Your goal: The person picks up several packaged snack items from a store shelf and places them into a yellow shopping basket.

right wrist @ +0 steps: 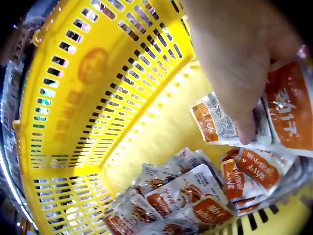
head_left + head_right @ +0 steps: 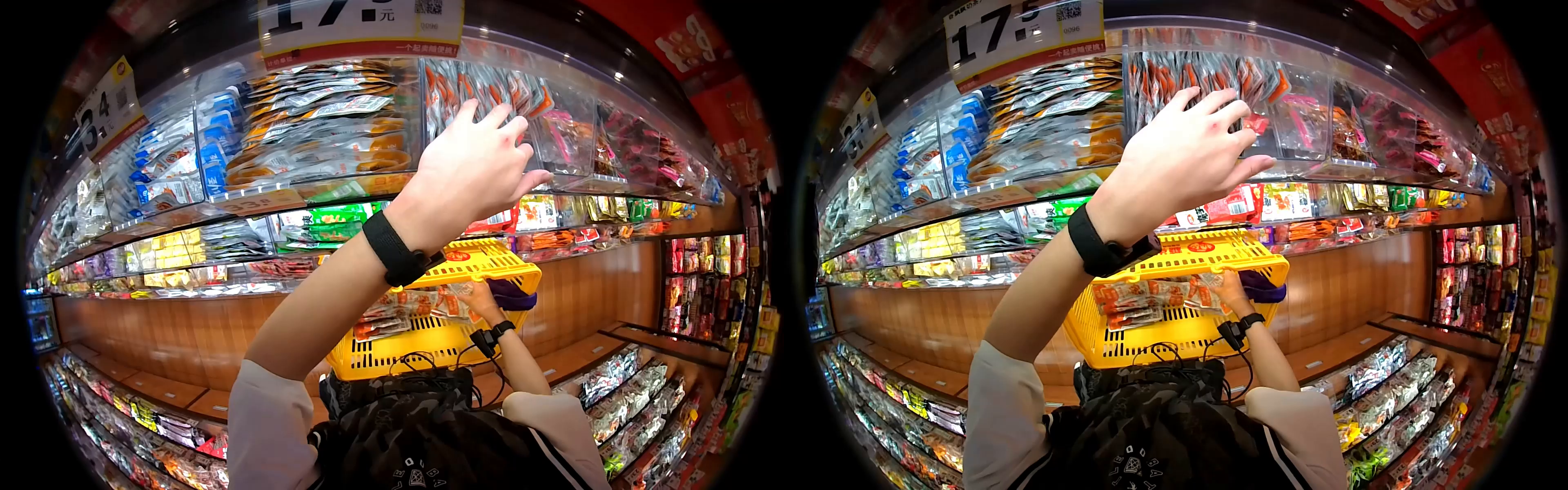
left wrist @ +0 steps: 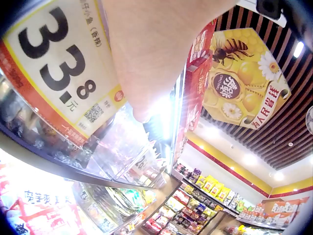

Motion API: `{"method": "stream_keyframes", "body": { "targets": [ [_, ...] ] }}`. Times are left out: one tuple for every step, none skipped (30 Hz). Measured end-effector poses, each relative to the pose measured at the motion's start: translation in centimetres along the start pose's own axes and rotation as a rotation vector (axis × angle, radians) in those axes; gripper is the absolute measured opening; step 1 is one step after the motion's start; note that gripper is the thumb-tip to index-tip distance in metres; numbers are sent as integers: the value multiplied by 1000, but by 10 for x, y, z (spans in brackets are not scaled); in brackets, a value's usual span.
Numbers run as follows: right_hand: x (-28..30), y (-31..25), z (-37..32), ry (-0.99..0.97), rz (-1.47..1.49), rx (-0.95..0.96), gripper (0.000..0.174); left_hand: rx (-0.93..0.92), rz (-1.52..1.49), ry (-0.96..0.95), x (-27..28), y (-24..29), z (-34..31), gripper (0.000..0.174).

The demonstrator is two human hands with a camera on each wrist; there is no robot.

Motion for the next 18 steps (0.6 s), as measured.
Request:
{"method": "stream_keyframes", "body": {
  "targets": [
    [4, -3, -11, -4, 154, -77, 64, 0, -10, 1, -2, 1, 0, 41],
    [7, -13, -15, -17, 57, -64, 65, -5, 2, 26, -2, 0, 0, 40],
    [6, -15, -23, -14, 57, -68, 65, -11, 9, 50, 0, 0, 0, 40],
    [5, -15, -35, 74, 71, -70, 63, -4, 9, 19, 0, 0, 0, 39],
    [6, -19, -40, 158, 84, -64, 61, -4, 9, 19, 1, 0, 1, 39],
    [6, -16, -43, 158, 84, -68, 61, -10, 11, 27, 1, 0, 1, 39],
    [5, -12, -49, 160, -60, -92, 57, -11, 11, 31, 0, 0, -1, 39],
    [5, -9, -49, 164, -204, -111, 54, -15, 22, 32, -2, 0, -1, 40],
    [7, -16, -52, 160, -204, -115, 54, -11, 19, 29, -2, 1, -2, 40],
    [11, -28, -55, 135, -235, -108, 51, -12, 18, 30, -3, 1, -3, 39],
    [14, -42, -54, 113, -265, -94, 50, -16, 22, 37, -1, 0, -2, 39],
    [11, -41, -56, 114, -265, -97, 50, -17, 22, 30, -1, 0, -1, 39],
    [8, -43, -60, 183, -334, -23, 48, -18, 19, 27, -2, 1, -2, 39],
    [8, -46, -60, 251, -405, 55, 47, -23, 25, 42, -3, 0, -1, 39],
    [6, -39, -58, 249, -403, 52, 47, -27, 29, 53, -3, 0, -2, 39],
    [3, -33, -55, 309, -436, 136, 46, -23, 26, 45, -4, 0, -4, 39],
    [5, -28, -51, 376, -472, 224, 45, -27, 35, 50, -3, 0, -3, 39],
    [6, -36, -52, 373, -471, 222, 45, -29, 42, 51, -3, 0, -2, 39]
  ]
}}
Point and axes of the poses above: each hand's wrist, its own z-axis towards the middle knuckle, its own x-axis out of the back of the hand, y = z × x, the point moved 3 cm from there along z, towards the middle knuckle, and after that the axes turned 4 degrees about y, right-handed, at the moved point
